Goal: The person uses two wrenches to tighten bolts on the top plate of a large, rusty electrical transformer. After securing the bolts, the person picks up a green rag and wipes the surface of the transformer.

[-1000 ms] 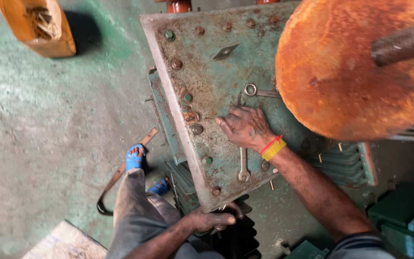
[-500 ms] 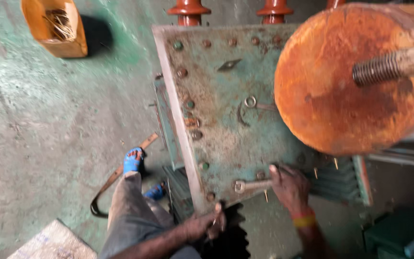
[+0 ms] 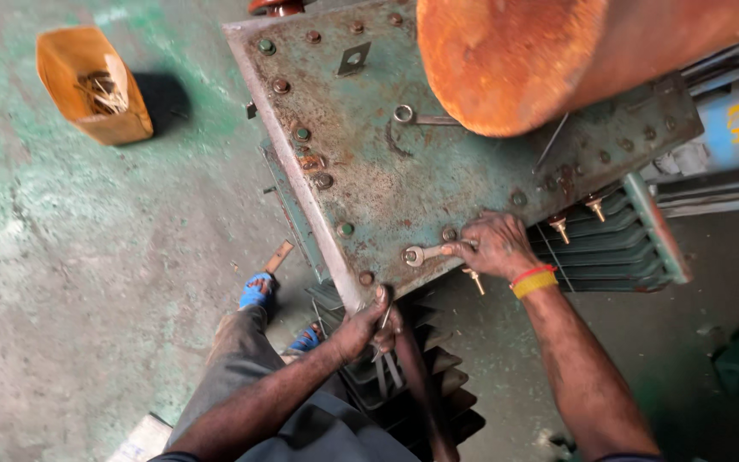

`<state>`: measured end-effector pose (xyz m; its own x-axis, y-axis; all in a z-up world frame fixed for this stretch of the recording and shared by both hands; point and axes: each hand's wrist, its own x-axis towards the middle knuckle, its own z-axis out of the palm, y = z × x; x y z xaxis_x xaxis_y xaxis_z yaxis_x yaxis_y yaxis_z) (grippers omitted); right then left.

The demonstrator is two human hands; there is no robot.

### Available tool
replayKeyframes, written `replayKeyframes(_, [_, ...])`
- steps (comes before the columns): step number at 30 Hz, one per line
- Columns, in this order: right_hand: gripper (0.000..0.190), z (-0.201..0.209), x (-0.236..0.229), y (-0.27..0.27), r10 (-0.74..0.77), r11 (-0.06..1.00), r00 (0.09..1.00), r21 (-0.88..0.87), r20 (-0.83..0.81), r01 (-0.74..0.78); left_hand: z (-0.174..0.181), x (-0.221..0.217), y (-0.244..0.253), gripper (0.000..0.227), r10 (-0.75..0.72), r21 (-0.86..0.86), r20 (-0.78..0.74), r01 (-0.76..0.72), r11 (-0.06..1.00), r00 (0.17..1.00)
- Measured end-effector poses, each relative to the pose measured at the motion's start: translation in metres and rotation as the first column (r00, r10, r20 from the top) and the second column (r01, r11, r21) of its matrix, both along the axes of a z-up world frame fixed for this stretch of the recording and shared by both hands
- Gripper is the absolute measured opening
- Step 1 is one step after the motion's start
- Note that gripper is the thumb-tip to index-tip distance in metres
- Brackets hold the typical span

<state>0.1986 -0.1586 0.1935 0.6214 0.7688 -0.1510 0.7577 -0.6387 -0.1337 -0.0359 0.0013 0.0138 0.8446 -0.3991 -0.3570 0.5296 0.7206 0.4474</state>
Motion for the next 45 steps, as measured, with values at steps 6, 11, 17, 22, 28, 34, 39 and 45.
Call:
replayKeyframes(6, [0.056, -0.023, -0.006, -0.007, -0.032, 0.998, 0.979, 0.058, 0.199, 0.021, 0.066, -0.001, 0.015, 0.060, 0.205, 0.158, -0.069, -0.192, 0.969, 0.976])
replayKeyframes(11, [0.067, -0.032, -0.054, -0.013, -0.487, 0.857, 0.859, -0.100, 0.160, 0.505, 0.068, -0.004, 0.016, 0.059, 0.201, 0.057, -0.029, -0.199, 0.978, 0.979])
replayKeyframes(17, [0.071, -0.031, -0.143, 0.011, -0.781, 0.591, 0.583, -0.034, 0.226, 0.806, 0.062, 0.003, 0.012, 0.048, 0.279, -0.047, 0.023, -0.278, 0.960, 0.960])
replayKeyframes(22, [0.058, -0.027, -0.213, 0.079, -0.934, 0.302, 0.278, 0.082, 0.225, 0.950, 0.051, 0.005, 0.007, 0.039, 0.258, -0.005, 0.007, -0.258, 0.966, 0.966])
replayKeyframes(28, [0.059, -0.005, -0.246, 0.157, -0.992, 0.059, 0.057, 0.011, 0.109, 0.998, 0.035, 0.007, -0.003, 0.066, 0.470, 0.181, 0.271, -0.524, 0.832, 0.840])
replayKeyframes(34, [0.052, -0.018, -0.245, 0.129, -0.982, 0.181, 0.180, 0.005, 0.049, 0.983, 0.028, -0.010, 0.008, 0.043, 0.283, 0.146, 0.209, -0.316, 0.937, 0.936])
replayKeyframes(39, [0.044, -0.015, -0.237, 0.063, -0.919, 0.395, 0.392, 0.099, 0.052, 0.913, 0.026, -0.001, 0.013, 0.040, -0.001, 0.064, 0.035, -0.001, 0.998, 0.999])
replayKeyframes(45, [0.048, -0.006, -0.171, 0.005, -0.685, 0.724, 0.722, 0.205, 0.099, 0.659, 0.045, -0.006, 0.030, 0.050, -0.071, 0.107, 0.056, 0.065, 0.992, 0.996])
